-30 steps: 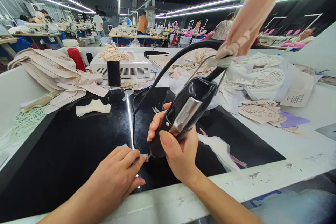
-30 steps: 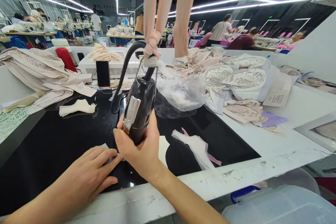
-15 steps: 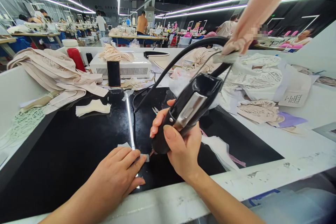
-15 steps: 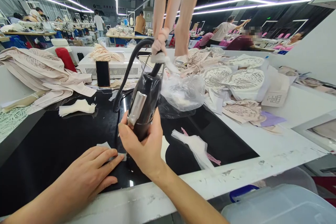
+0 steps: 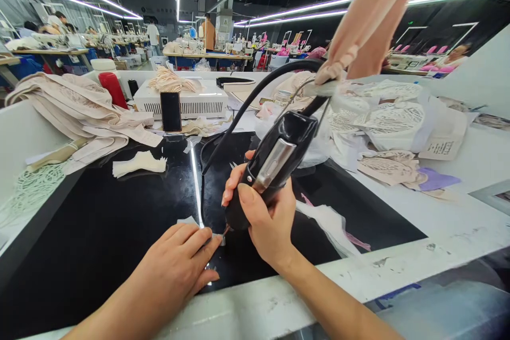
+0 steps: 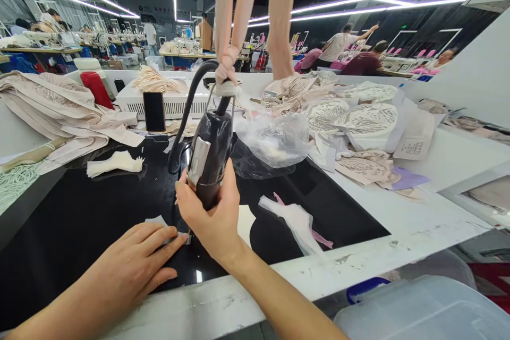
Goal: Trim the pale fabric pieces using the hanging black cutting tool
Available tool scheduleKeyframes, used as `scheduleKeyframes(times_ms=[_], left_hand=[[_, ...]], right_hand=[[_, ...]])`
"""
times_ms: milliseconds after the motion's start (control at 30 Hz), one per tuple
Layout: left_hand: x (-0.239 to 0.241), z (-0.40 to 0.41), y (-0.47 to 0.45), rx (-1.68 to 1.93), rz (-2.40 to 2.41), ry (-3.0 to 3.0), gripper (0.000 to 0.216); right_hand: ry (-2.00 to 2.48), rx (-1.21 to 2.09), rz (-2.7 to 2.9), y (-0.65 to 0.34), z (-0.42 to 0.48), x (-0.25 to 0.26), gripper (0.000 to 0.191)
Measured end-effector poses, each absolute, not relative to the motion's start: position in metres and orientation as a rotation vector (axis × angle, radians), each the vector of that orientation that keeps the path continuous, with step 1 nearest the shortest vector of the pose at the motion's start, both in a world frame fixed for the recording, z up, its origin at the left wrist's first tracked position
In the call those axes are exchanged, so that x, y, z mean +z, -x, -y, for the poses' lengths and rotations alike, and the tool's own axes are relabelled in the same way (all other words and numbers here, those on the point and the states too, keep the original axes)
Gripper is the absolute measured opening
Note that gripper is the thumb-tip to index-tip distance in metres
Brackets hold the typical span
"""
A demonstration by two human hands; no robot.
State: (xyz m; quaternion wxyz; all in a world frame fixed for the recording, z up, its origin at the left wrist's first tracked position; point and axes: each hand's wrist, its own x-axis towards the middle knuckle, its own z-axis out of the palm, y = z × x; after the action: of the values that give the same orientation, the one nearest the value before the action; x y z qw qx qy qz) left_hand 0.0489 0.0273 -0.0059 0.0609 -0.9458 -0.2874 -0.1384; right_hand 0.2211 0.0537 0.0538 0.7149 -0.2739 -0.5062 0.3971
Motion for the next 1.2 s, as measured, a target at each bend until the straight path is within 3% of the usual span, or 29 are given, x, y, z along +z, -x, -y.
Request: scheduleKeyframes(times_ms=[400, 667, 800, 967, 1200], left_hand=[[-0.008, -0.026, -0.049, -0.423, 0.897, 2.879, 0.045], [0.007, -0.025, -0.029, -0.582, 0.947, 2.929, 0.036], [0.009, -0.021, 0.010, -0.614, 1.164, 2.884, 0.037], [-0.003, -0.010, 0.040, -0.653, 1.482, 2.799, 0.036], [-0.009, -0.006, 0.028, -0.789, 1.720, 2.782, 0.015]], right_hand=[[0.559, 0.896, 1.140, -0.221, -0.043, 0.051, 0.026], [0.603, 0.898, 1.125, -0.222, -0.045, 0.055, 0.030], [0.580, 0.911, 1.084, -0.217, -0.046, 0.060, 0.035], [0.501, 1.041, 1.134, -0.192, -0.049, 0.062, 0.025], [0.415, 1.141, 1.137, -0.157, -0.052, 0.062, 0.025]])
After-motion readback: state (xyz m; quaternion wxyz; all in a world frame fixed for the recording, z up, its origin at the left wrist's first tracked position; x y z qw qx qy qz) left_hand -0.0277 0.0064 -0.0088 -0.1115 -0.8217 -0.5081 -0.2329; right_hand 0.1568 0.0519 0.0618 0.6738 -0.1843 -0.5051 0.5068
